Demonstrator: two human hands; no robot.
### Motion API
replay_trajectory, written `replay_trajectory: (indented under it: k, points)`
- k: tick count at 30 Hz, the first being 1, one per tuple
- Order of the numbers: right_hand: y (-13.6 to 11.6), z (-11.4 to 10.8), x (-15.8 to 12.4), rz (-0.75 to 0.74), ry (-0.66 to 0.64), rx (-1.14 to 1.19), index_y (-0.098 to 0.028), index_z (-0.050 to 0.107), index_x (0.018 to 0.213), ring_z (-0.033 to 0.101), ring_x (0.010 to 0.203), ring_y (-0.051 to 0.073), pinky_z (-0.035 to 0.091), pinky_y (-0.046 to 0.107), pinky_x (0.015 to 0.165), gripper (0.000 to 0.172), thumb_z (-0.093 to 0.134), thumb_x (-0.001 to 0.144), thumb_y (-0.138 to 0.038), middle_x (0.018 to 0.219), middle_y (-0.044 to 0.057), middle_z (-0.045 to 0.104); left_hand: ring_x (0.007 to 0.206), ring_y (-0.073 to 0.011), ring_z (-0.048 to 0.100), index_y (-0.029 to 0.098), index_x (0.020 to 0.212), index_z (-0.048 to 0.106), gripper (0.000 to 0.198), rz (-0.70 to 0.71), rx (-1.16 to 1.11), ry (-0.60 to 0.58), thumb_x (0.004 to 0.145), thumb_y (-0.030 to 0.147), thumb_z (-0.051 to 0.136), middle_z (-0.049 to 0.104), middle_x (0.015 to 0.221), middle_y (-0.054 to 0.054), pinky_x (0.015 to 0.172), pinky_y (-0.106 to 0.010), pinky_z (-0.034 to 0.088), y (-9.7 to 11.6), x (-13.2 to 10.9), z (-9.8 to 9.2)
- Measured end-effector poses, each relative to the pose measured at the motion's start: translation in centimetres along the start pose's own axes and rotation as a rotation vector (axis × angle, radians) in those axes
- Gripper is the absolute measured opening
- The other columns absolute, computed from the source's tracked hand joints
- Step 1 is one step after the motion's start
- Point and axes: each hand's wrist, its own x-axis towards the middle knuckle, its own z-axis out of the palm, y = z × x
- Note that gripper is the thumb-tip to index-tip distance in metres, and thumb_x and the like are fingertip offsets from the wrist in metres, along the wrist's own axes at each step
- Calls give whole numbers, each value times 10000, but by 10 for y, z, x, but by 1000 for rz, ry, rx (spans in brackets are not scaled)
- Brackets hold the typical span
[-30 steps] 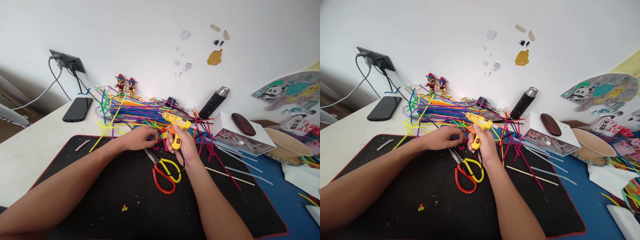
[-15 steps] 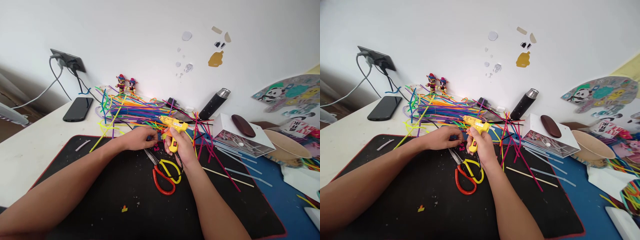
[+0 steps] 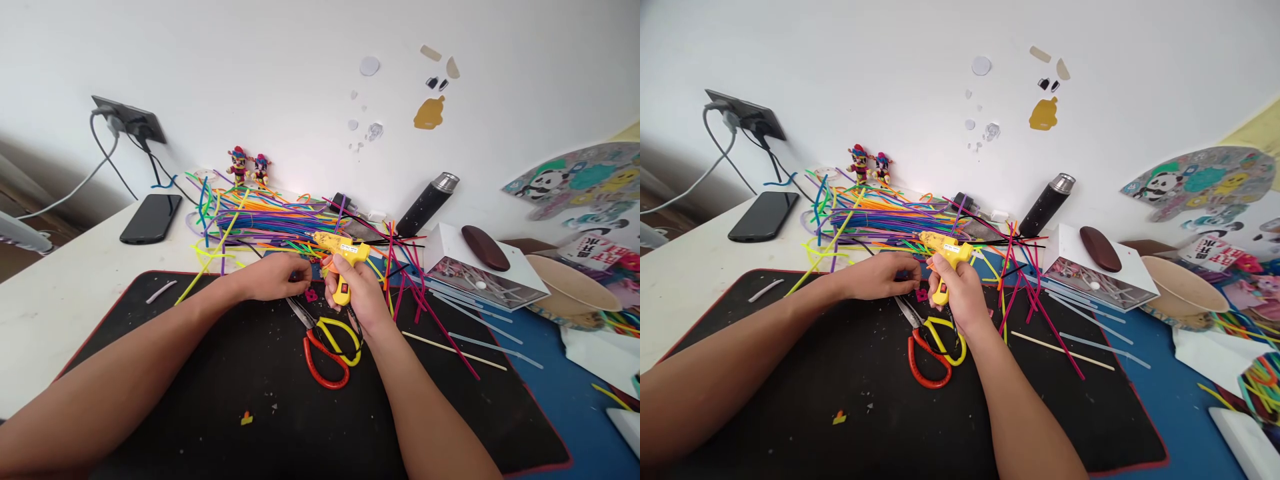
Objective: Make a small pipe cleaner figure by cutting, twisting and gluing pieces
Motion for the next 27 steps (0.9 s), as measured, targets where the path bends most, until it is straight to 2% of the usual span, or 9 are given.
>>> replay_trajectory:
  k: [6, 13, 22, 27]
  points:
    - [1, 1, 0, 6, 14, -19, -175, 654, 933, 524, 389, 104, 336, 200, 344, 502, 796, 803, -638, 553, -62, 562, 794, -163, 625, 187, 911, 686, 143, 19, -81, 17, 916, 265, 566, 708, 896, -10, 733, -250, 435, 1, -2, -4]
    - [-1, 3, -1, 16, -6, -49, -172, 648, 926, 528, 386, 104, 348, 198, 351, 516, 791, 801, -652, 553, -64, 561, 829, -183, 655, 191, 938, 715, 152, 30, -120, -30, 919, 268, 586, 722, 949, -36, 751, -259, 469, 3, 1, 6]
    - [-1, 3, -2, 21, -18, -70, -177, 644, 911, 521, 386, 103, 353, 200, 355, 520, 783, 806, -668, 551, -63, 554, 831, -181, 650, 187, 954, 706, 158, -2, -124, 5, 923, 291, 590, 725, 930, -22, 759, -262, 461, 0, 1, 4]
    - [-1, 3, -2, 18, -8, -68, -174, 642, 918, 527, 385, 104, 363, 199, 355, 524, 789, 803, -663, 552, -65, 556, 819, -173, 648, 184, 932, 711, 159, 13, -188, -38, 914, 280, 586, 726, 925, -22, 743, -259, 456, 4, 1, 4]
